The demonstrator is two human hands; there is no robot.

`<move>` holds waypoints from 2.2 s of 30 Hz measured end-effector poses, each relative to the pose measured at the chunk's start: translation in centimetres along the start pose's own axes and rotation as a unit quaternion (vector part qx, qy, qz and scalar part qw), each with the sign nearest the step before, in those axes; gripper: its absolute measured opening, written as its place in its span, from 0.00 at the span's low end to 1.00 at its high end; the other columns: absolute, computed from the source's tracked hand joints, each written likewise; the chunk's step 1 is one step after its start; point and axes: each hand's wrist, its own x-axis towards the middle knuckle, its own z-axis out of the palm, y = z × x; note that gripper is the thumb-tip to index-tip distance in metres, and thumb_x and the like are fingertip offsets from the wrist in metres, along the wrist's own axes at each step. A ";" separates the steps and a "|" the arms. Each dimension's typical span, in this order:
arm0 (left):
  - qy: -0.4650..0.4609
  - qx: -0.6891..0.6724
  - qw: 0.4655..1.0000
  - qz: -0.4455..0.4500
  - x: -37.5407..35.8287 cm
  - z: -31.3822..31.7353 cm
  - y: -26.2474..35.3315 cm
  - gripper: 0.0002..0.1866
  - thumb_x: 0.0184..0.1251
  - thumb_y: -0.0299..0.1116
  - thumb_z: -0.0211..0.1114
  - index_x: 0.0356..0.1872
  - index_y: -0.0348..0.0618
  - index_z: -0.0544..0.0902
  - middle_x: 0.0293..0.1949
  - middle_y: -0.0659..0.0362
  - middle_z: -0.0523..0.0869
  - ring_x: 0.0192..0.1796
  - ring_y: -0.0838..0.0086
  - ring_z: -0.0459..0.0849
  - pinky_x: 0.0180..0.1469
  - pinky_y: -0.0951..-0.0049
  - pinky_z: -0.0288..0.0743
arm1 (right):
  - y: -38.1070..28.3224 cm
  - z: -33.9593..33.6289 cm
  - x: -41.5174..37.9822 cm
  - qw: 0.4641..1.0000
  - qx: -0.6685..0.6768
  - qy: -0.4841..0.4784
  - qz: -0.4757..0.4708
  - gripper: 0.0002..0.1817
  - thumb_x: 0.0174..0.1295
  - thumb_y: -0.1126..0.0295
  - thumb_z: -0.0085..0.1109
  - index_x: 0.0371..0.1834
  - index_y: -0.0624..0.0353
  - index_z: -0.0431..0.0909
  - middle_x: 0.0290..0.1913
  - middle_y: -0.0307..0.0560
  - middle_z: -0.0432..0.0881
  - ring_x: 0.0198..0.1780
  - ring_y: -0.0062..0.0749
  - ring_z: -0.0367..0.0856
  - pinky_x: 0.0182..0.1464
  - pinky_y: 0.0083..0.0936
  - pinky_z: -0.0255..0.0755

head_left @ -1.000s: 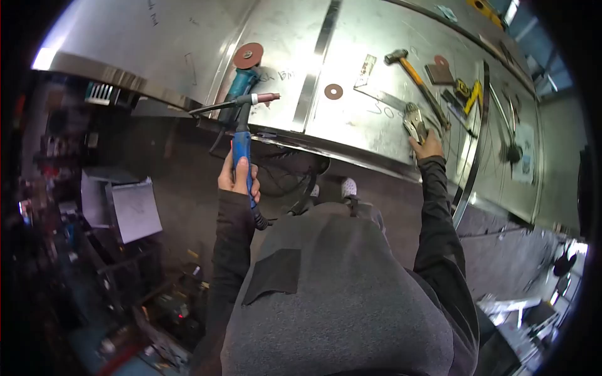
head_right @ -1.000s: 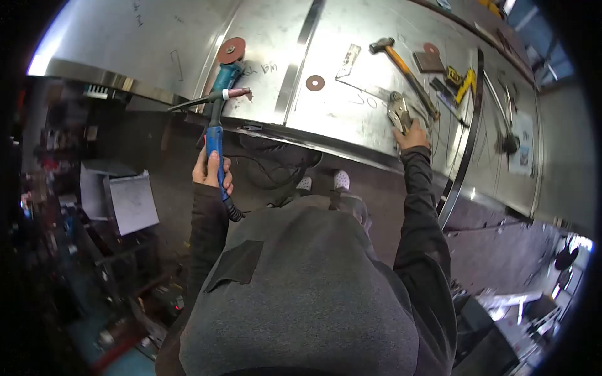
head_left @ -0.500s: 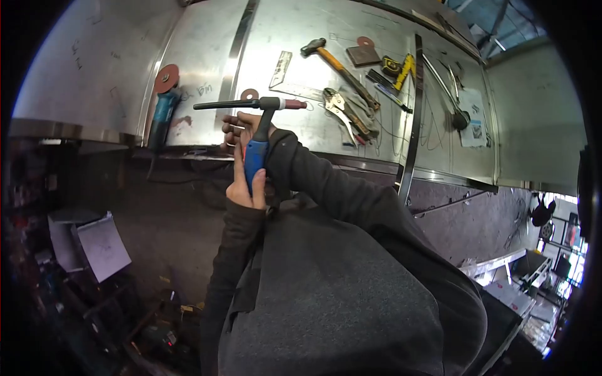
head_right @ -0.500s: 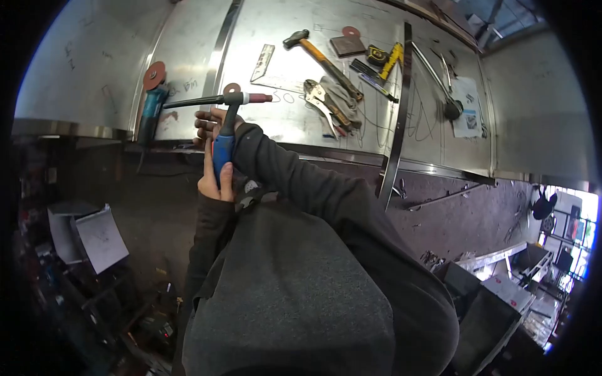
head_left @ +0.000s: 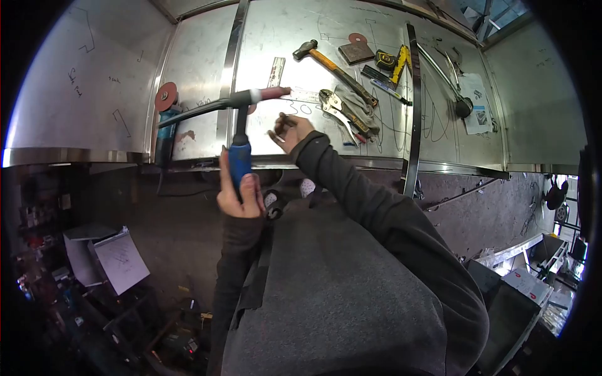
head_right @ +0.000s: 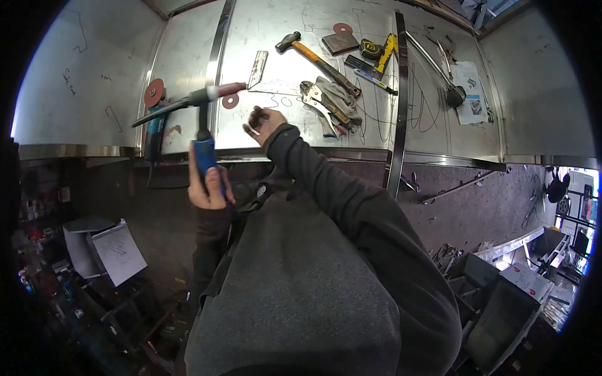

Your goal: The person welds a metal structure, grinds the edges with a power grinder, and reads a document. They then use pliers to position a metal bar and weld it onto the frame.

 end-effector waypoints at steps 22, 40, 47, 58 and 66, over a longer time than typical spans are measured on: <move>-0.050 -0.088 0.991 -0.093 0.8 -4.7 -7.7 0.29 0.66 0.33 0.58 0.66 0.36 0.60 0.20 0.63 0.73 0.14 0.83 0.66 0.16 0.82 0.61 | -8.0 -5.4 -7.4 0.580 -0.641 0.096 -0.494 0.10 0.63 0.70 0.55 0.44 0.64 0.75 0.36 0.48 0.81 0.36 0.30 0.81 0.39 0.26 0.74; 0.418 -0.049 0.877 -0.231 -12.7 -15.3 -13.0 0.14 0.59 0.32 0.68 0.36 0.42 0.69 0.18 0.64 0.74 0.13 0.81 0.70 0.14 0.79 0.64 | 1.8 1.7 2.9 0.754 -0.598 -0.118 -0.245 0.19 0.65 0.67 0.56 0.57 0.62 0.70 0.38 0.46 0.79 0.36 0.24 0.80 0.36 0.17 0.73; 0.573 0.012 0.803 -0.163 -15.9 -19.8 -14.2 0.38 0.59 0.29 0.65 0.69 0.52 0.55 0.29 0.59 0.78 0.16 0.81 0.70 0.17 0.81 0.66 | 15.6 9.0 12.3 0.600 -0.705 -0.119 -0.358 0.30 0.56 0.57 0.64 0.56 0.67 0.70 0.39 0.53 0.82 0.35 0.32 0.82 0.40 0.26 0.75; 0.668 0.294 0.681 -0.070 -34.6 -49.4 -14.4 0.40 0.60 0.36 0.68 0.69 0.44 0.55 0.42 0.50 0.79 0.27 0.75 0.77 0.30 0.75 0.73 | 24.7 13.7 32.4 0.515 -0.771 0.291 -0.236 0.64 0.33 0.37 0.71 0.62 0.82 0.55 0.62 0.70 0.64 0.61 0.54 0.68 0.64 0.35 0.62; 0.777 0.236 0.574 -0.105 -44.6 -61.5 -10.0 0.42 0.60 0.34 0.68 0.71 0.45 0.52 0.50 0.47 0.75 0.29 0.72 0.78 0.25 0.75 0.71 | 23.4 8.0 23.5 0.479 -0.826 0.136 -0.264 0.43 0.33 0.41 0.71 0.43 0.71 0.79 0.40 0.59 0.83 0.43 0.43 0.82 0.46 0.31 0.74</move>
